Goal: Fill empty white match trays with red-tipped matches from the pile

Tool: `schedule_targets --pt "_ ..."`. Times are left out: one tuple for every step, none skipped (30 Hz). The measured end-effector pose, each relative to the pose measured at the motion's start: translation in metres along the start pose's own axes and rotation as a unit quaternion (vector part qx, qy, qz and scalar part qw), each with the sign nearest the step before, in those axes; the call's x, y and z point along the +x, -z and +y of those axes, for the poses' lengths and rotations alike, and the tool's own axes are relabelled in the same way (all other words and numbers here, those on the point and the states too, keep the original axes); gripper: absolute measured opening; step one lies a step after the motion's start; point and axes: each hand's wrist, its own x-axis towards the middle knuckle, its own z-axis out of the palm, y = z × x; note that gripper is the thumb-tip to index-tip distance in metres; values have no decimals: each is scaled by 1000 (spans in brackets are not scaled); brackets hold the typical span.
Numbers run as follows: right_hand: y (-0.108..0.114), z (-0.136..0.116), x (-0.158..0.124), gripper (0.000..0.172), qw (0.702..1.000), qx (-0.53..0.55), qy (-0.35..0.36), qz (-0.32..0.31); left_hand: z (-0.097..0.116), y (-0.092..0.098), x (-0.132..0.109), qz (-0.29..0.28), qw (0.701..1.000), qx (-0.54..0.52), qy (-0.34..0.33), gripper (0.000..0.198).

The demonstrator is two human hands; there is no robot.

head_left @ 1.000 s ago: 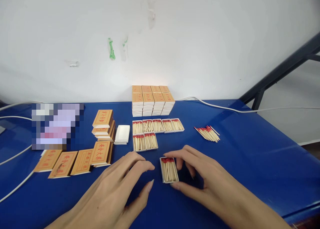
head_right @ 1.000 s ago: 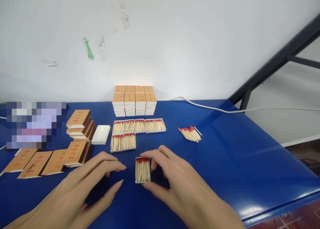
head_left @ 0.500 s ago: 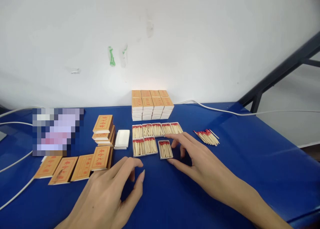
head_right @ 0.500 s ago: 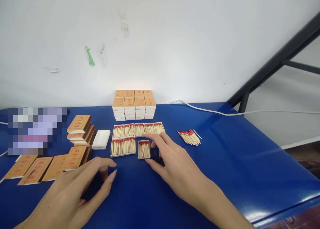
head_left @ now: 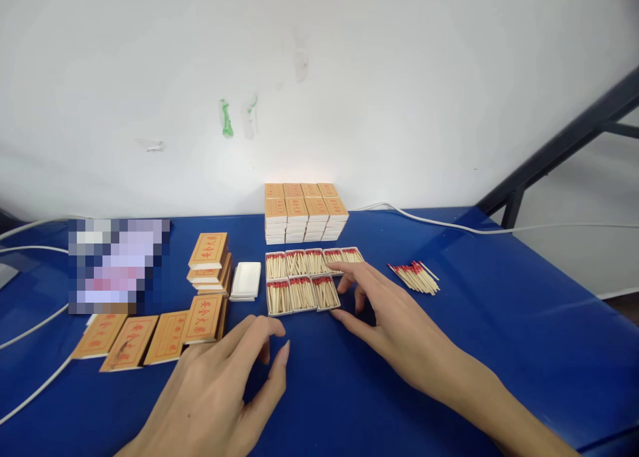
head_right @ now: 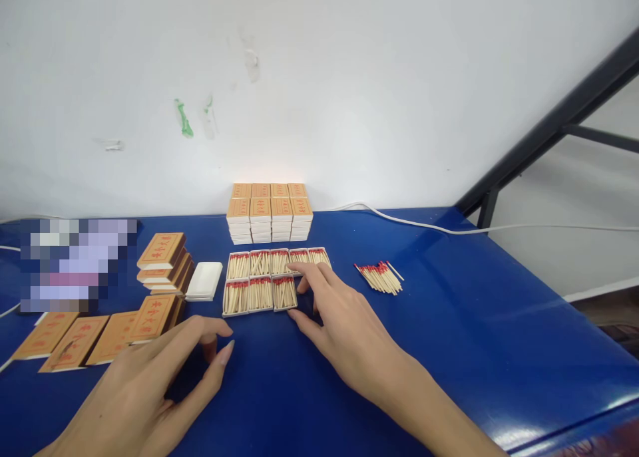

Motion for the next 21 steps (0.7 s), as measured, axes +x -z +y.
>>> schedule_targets --pt "0 1 0 50 1000 2 1 2 0 1 -1 10 1000 8 -5 6" --pt "0 1 1 51 1000 4 1 2 0 2 -1 26 999 25 -10 7" --pt "-1 1 1 52 1000 6 1 4 0 3 -2 47 998 49 -16 8" --pt "-1 1 1 52 1000 7 1 4 0 4 -2 69 994 79 -24 8" --pt "-1 1 1 51 1000 9 0 4 0 6 -3 91 989 110 -30 7" --pt "-1 1 1 51 1000 11 0 4 -1 7 -3 109 983 142 -33 8" --pt "-1 1 0 51 1000 12 1 3 -2 9 -2 121 977 174 -33 10" --pt "-1 1 0 51 1000 13 1 4 -3 10 -1 126 969 207 -37 14" --pt "-1 1 0 52 1000 14 2 5 -5 12 0 127 961 242 -40 19" --pt "-2 0 0 53 1000 13 1 7 -6 13 1 123 951 279 -43 21" --pt "-2 0 -1 53 1000 13 1 10 -7 14 2 117 940 317 -47 23" --pt "-2 0 -1 53 1000 12 -1 12 -9 15 3 109 929 350 -48 24" --pt "-1 0 -2 52 1000 13 -3 13 -10 16 4 97 920 378 -47 25" --pt "-1 0 -2 51 1000 15 -5 13 -11 16 4 89 912 399 -42 28" --pt "0 0 -3 52 1000 17 -6 14 -13 16 4 80 906 414 -39 31" --pt "1 -1 -4 52 1000 19 -8 16 -14 16 3 73 901 426 -38 35" --pt "3 -1 -5 52 1000 20 -11 19 -15 16 2 63 897 435 -37 38" --pt "4 -1 -5 52 999 21 -14 22 -16 16 1 51 895 442 -33 41" --pt "5 -1 -6 51 999 21 -18 26 -17 17 0 40 893 447 -28 43" --pt "6 -1 -7 50 999 21 -24 31 -18 17 -1 29 893 448 -22 44" --pt "6 -1 -7 48 999 23 -30 34 -18 17 -1 12 895 446 -19 45"
